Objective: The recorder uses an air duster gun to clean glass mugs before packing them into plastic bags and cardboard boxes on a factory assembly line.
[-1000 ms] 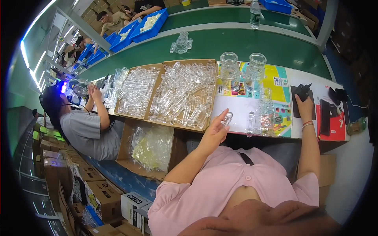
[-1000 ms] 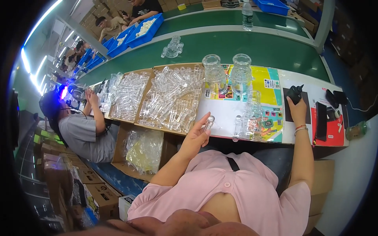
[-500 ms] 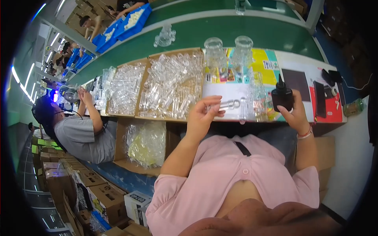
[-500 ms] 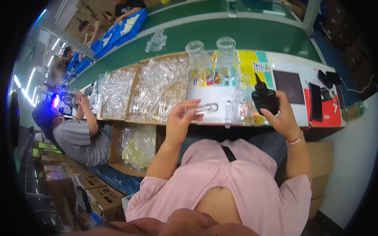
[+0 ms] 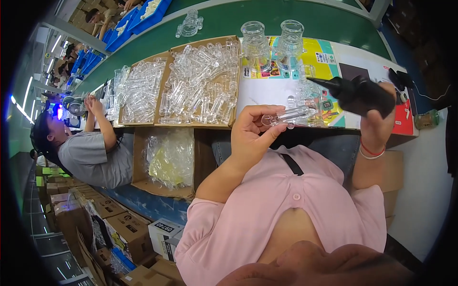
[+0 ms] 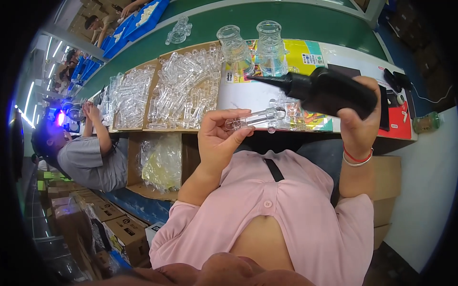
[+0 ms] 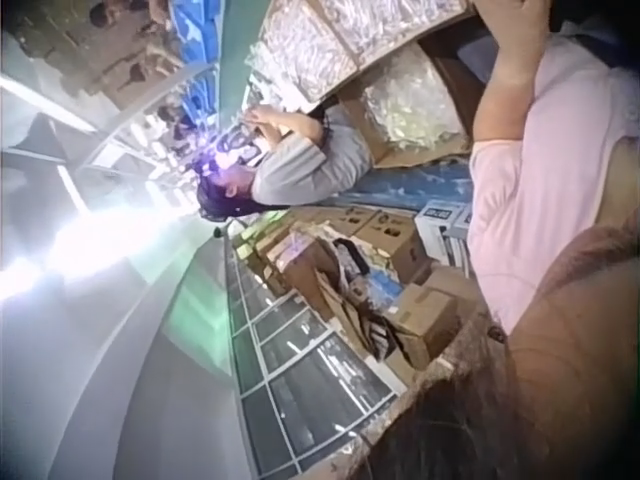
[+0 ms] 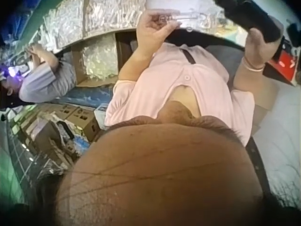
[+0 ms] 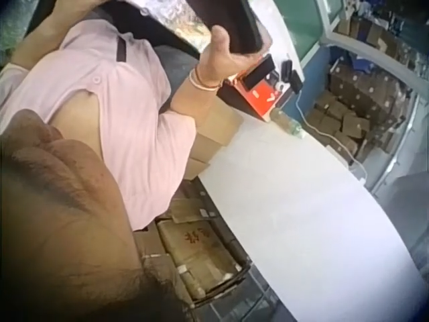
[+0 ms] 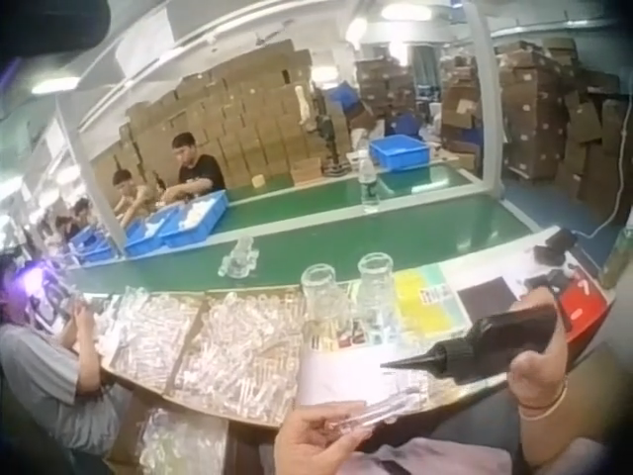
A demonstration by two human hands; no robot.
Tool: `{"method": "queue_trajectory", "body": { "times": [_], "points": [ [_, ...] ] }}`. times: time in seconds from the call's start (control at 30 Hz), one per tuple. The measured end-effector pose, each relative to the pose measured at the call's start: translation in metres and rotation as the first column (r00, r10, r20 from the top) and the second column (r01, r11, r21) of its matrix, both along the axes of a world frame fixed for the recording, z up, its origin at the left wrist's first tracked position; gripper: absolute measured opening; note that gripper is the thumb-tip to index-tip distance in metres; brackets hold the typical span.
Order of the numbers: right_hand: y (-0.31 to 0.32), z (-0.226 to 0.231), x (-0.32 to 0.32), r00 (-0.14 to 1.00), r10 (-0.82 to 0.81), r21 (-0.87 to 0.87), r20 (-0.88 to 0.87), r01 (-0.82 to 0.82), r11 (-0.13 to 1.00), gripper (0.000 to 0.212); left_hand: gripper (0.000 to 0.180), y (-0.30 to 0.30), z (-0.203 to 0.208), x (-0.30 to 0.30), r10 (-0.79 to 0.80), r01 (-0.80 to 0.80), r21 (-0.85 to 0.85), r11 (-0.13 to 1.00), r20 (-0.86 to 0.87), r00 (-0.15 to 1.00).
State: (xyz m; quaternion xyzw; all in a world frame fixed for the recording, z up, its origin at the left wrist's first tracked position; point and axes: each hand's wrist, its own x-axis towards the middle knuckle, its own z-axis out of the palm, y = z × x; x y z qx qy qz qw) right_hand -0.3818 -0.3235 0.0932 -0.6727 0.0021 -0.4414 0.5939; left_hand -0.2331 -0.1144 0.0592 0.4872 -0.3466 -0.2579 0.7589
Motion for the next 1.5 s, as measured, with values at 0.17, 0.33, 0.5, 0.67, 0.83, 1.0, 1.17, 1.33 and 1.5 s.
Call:
{"method": "queue_trajectory", "body": {
  "times": [0.17, 0.33, 0.5, 0.67, 0.83, 1.0, 1.17, 1.33, 1.5],
  "points": [
    [0.005, -0.001, 0.019, 0.857, -0.172, 0.637, 0.486, -0.214, 0.74, 0.048, 0.033, -0.003, 0.003, -0.011, 0.025, -0.032, -0.12, 0.992, -0.055, 0.998],
    [0.037, 0.016, 0.033, 0.96, 0.086, 0.449, 0.267, -0.203, 0.87, 0.055, 0.033, -0.001, 0.0, -0.011, 0.103, -0.082, -0.138, 0.987, 0.154, 0.983],
    [0.052, 0.016, 0.025, 0.988, -0.071, 0.118, 0.137, 0.055, 0.992, 0.06, 0.032, 0.004, -0.001, -0.012, 0.146, -0.12, -0.13, 0.984, 0.213, 0.966],
    [0.058, 0.016, 0.018, 0.997, -0.065, -0.066, 0.051, 0.068, 0.996, 0.055, 0.033, 0.003, -0.001, -0.013, 0.131, -0.107, -0.123, 0.987, 0.201, 0.971],
    [0.062, 0.015, 0.021, 0.99, -0.099, -0.143, 0.096, 0.112, 0.983, 0.047, 0.035, 0.002, -0.002, -0.013, 0.127, -0.105, -0.11, 0.988, 0.217, 0.968],
    [0.061, 0.015, 0.019, 0.993, -0.098, -0.199, 0.061, 0.109, 0.974, 0.049, 0.033, 0.001, -0.002, -0.013, 0.14, -0.107, -0.148, 0.983, 0.237, 0.961],
    [0.061, 0.012, 0.016, 0.994, -0.113, -0.254, 0.009, 0.112, 0.961, 0.051, 0.033, 0.001, 0.0, -0.013, 0.126, -0.092, -0.14, 0.986, 0.251, 0.96],
    [0.064, 0.013, 0.017, 0.993, -0.103, -0.164, 0.06, 0.111, 0.98, 0.041, 0.034, 0.002, 0.0, -0.013, 0.124, -0.092, -0.129, 0.987, 0.263, 0.957],
    [0.06, 0.013, 0.018, 0.995, -0.079, -0.08, 0.059, 0.084, 0.993, 0.039, 0.036, 0.002, -0.002, -0.012, 0.141, -0.099, -0.141, 0.985, 0.333, 0.932]
  ]
}}
